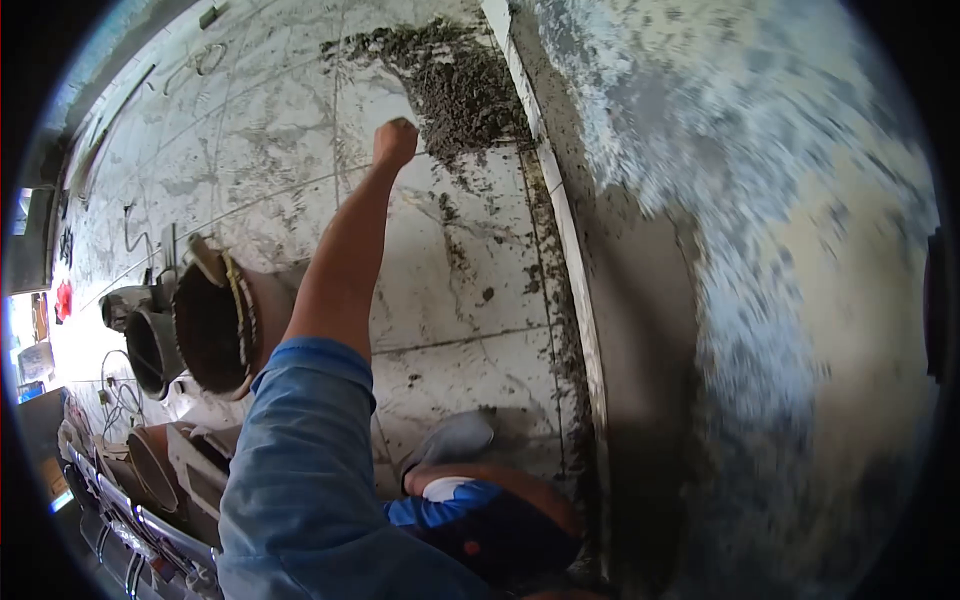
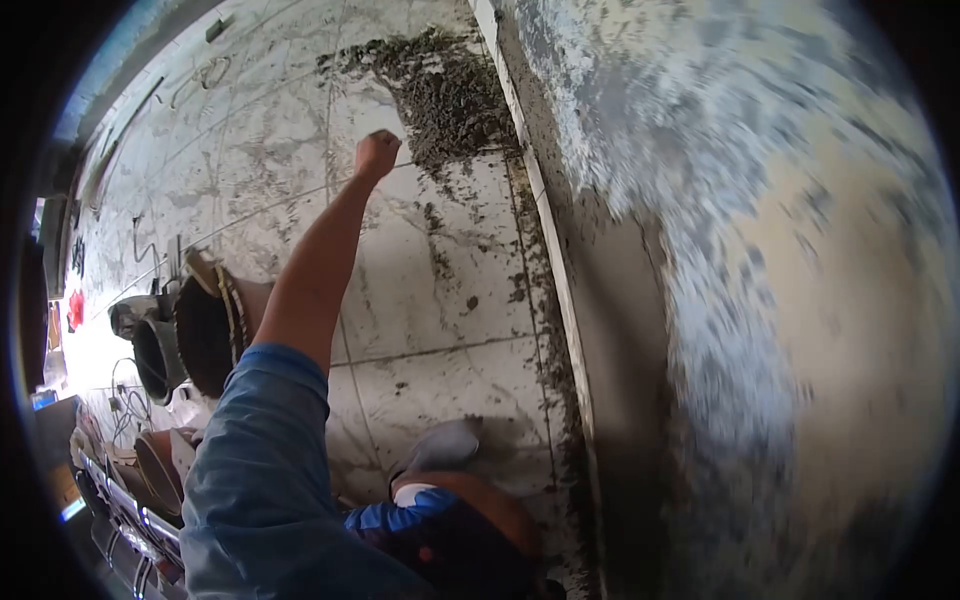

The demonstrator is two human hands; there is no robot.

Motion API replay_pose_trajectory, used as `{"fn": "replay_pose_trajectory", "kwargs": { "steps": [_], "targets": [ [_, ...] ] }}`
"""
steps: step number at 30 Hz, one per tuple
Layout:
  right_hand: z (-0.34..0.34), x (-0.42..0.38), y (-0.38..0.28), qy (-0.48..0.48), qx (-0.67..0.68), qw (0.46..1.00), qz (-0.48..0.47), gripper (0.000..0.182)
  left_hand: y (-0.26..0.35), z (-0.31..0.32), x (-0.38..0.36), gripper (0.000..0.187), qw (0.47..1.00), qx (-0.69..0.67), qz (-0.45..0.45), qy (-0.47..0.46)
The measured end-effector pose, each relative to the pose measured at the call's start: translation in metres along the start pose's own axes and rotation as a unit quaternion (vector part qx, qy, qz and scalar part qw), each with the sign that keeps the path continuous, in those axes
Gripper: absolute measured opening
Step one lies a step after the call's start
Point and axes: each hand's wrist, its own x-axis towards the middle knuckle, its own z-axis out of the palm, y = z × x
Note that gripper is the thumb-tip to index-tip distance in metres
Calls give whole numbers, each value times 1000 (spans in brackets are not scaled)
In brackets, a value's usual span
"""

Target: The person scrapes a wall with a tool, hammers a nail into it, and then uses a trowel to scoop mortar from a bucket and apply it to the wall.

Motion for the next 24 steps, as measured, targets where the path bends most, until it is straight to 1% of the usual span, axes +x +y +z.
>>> {"fn": "replay_pose_trajectory", "kwargs": {
  "steps": [2,3,4,5,7,10,12,13,14,16,17,18,20,21,23,24],
  "targets": [
    [-26,17,-14,-31,-6,999,19,40,-2,26,43,26,1000,6,8,27],
    [-37,26,-20,-44,-8,999,27,40,-3,35,64,27,1000,-1,4,16],
    [-45,31,-25,-57,-7,998,38,40,-12,53,92,28,998,53,4,29],
    [-52,35,-29,-71,-7,996,47,40,-9,60,107,28,997,71,6,25],
    [-64,40,-36,-89,-3,994,67,41,-11,72,120,30,996,86,4,13],
    [-75,45,-44,-111,3,990,88,41,-20,90,142,32,999,38,-1,28],
    [-80,46,-48,-123,9,987,102,42,-39,116,155,34,980,134,98,109],
    [-82,46,-49,-128,13,986,109,42,-41,121,157,32,979,120,101,130],
    [-83,44,-49,-134,16,984,113,42,-31,112,155,32,979,117,101,129],
    [-84,43,-49,-143,25,982,124,43,-13,79,151,28,981,187,13,-37],
    [-84,41,-48,-148,28,980,127,43,-9,72,148,26,970,234,53,-38],
    [-85,40,-47,-151,34,979,129,43,-8,71,148,26,970,232,55,-37],
    [-83,36,-44,-158,40,977,134,44,-10,74,146,26,982,186,3,-21],
    [-83,34,-42,-161,44,977,136,44,-12,73,145,26,983,183,5,-20],
    [-81,28,-37,-168,54,974,140,44,-19,77,142,26,978,200,55,-8],
    [-79,24,-35,-172,61,973,141,45,-23,81,138,26,979,197,58,-11]
  ]
}}
